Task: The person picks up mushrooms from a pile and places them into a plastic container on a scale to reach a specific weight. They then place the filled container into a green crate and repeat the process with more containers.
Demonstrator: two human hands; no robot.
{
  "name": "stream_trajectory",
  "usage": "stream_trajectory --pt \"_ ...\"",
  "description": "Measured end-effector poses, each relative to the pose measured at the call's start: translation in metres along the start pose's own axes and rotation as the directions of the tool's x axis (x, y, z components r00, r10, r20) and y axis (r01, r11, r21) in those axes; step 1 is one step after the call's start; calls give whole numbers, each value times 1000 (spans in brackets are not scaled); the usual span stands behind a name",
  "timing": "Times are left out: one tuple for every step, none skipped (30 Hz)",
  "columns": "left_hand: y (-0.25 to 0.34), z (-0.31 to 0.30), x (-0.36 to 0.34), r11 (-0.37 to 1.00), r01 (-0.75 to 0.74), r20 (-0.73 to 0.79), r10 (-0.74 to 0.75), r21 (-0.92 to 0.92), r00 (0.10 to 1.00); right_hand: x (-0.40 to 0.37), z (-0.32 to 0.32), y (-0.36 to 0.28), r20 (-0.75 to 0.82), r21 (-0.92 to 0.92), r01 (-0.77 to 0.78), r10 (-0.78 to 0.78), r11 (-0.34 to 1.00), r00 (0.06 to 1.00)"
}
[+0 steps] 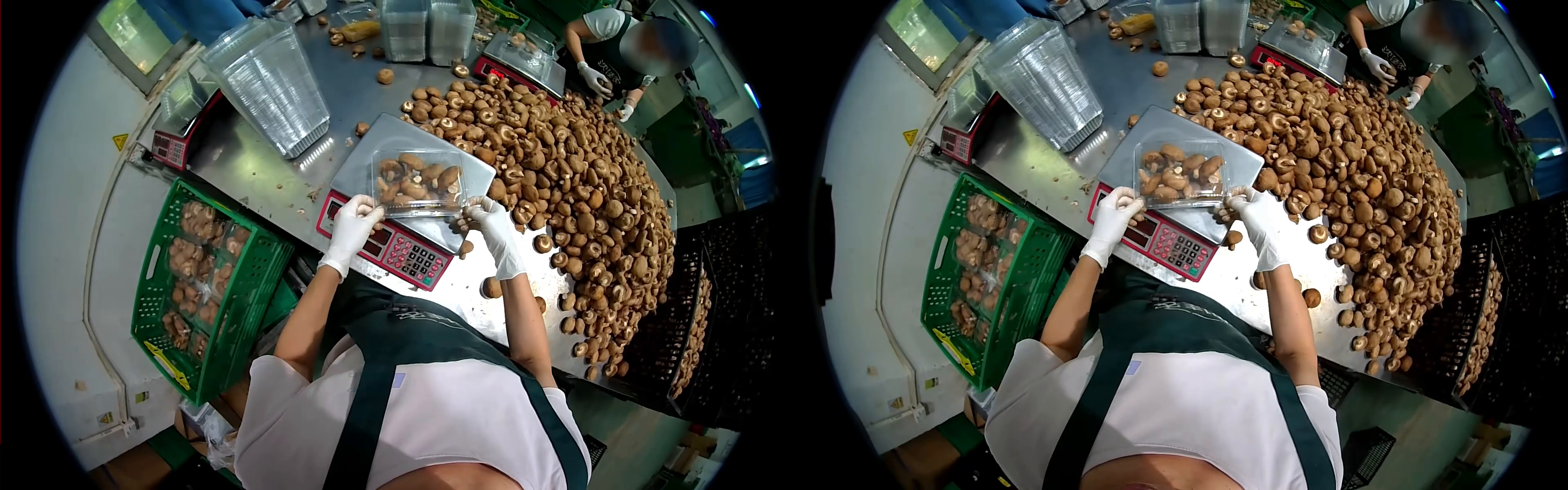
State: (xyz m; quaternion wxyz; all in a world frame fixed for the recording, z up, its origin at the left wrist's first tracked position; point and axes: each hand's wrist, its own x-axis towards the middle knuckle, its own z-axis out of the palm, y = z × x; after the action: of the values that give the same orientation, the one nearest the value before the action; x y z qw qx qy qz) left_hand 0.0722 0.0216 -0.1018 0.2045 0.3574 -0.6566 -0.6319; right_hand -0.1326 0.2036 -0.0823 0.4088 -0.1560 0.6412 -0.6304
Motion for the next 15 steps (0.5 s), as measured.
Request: stream_trajectory --pt "1 -3 2 978 -70 -1 72 195 997 0 -1 -1 10 -3 -2 2 1000 1000" --pt "6 -5 3 914 -136 12 142 381 990 1 -3 -3 19 -8 -4 5 1000 1000" --pt "16 -10 3 876 -154 57 144 458 988 3 -6 -3 20 -27 -17 18 999 1000" --pt "20 -12 7 876 -155 57 145 456 988 4 -7 -2 19 -28 -16 17 999 1000" --pt "24 -13 12 819 -333 90 331 468 939 5 -9 0 15 -5 -3 4 1000 1000" --pt "26 -14 18 729 -496 124 502 472 856 6 -11 2 10 16 9 -9 1000 1000" --pt "29 -13 28 731 -497 124 503 468 856 8 -14 6 27 33 0 -1 999 1000" --pt "32 -12 40 719 -514 198 482 467 854 4 -12 4 25 29 0 -1 1000 1000" --pt "35 -10 48 708 -533 270 460 464 846 -2 -7 0 30 33 35 -36 999 999" --pt "38 -5 52 710 -534 266 464 459 845 -5 -4 -3 35 36 70 -72 997 997" --pt "45 1 54 637 -545 389 384 544 837 -1 -4 1 14 16 83 -83 996 996" --pt "50 7 55 550 -564 498 284 616 820 2 -3 6 -52 -45 82 -84 996 995" --pt "53 12 54 445 -580 522 259 682 812 5 0 10 -103 -47 110 -115 993 988" --pt "58 15 52 444 -586 529 260 678 808 9 2 15 -155 -49 138 -144 989 977" --pt "63 18 50 407 -567 521 230 716 822 12 2 19 -163 -48 139 -145 989 976"
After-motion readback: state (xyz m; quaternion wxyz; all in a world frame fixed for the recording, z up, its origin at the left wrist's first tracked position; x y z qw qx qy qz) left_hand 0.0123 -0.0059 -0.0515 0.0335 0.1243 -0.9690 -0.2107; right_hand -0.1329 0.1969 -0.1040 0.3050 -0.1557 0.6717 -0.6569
